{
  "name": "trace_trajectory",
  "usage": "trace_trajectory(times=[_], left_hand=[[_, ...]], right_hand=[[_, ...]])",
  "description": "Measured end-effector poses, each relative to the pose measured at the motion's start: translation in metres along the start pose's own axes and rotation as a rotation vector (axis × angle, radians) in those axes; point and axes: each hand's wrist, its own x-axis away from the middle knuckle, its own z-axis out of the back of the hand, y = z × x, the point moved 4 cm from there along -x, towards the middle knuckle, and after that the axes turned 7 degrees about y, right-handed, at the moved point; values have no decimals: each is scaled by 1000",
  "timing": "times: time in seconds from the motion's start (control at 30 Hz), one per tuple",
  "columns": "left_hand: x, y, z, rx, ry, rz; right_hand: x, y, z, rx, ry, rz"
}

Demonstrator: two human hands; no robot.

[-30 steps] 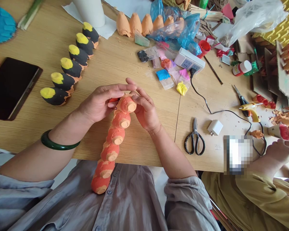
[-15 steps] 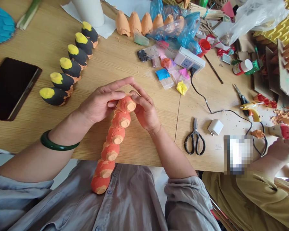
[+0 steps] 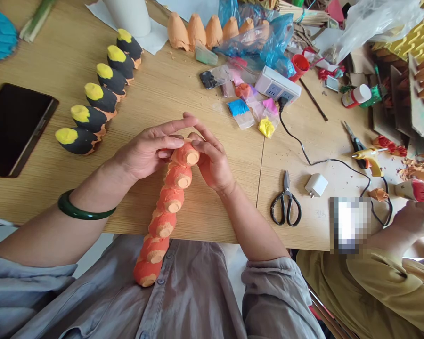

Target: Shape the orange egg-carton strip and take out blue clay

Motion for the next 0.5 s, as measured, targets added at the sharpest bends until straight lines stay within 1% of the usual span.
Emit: trace_trajectory(times=[0.13, 0.23, 0.37, 0.43, 0.5], left_hand=[[0, 0, -1, -4, 36, -14], [2, 2, -4, 28, 45, -25], [3, 3, -5, 2, 43, -50], [2, 2, -3, -4, 35, -38], [1, 0, -1, -2, 24, -10]], right_hand=[[0, 0, 1, -44, 41, 4], [1, -2, 1, -65, 21, 18], [1, -4, 0, -124, -29, 38], [0, -3, -1, -131, -39, 37], [-2, -1, 0, -125, -21, 20]])
